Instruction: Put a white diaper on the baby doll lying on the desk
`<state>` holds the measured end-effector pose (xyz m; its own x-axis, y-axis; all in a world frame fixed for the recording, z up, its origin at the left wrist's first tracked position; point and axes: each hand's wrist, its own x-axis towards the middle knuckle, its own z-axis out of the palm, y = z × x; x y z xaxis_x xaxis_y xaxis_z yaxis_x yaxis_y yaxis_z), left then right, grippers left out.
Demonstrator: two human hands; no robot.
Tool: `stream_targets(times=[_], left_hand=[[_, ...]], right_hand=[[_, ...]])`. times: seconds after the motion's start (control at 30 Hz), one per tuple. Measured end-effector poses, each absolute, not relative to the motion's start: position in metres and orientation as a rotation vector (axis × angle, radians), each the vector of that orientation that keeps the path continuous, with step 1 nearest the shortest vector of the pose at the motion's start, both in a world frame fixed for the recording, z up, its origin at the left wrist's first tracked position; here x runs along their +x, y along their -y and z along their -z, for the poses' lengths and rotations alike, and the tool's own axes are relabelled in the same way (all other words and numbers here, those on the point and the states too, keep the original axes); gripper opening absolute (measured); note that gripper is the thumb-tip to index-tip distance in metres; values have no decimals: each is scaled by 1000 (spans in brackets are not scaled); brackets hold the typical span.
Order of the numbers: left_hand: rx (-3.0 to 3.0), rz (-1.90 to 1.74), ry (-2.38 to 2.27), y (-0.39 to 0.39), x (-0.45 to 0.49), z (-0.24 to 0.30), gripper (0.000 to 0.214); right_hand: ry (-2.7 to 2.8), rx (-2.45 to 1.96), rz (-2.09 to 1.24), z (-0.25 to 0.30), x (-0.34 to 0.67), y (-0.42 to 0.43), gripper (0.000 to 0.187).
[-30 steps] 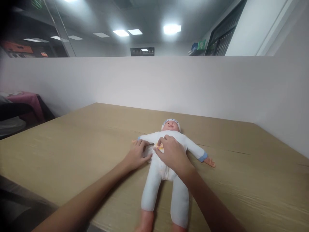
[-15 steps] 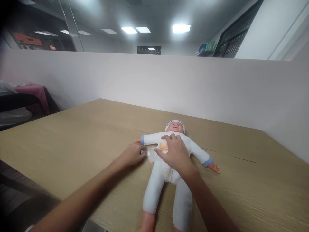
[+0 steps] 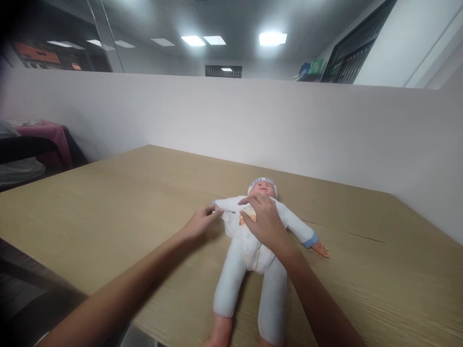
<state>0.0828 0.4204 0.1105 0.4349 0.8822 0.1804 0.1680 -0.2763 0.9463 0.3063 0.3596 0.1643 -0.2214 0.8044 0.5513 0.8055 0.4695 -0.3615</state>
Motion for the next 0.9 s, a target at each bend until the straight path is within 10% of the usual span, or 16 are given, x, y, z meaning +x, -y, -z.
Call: stream_targets(times=[0.73,0.9], left_hand=[[1698,-937,-843,-413,123,-144,41],[1682,-954,-819,-415,127,-150,42]], right_hand=[[2225,-1405,179,-158,297,-353,6],[1963,-1682,70,-166,297,-346,32]])
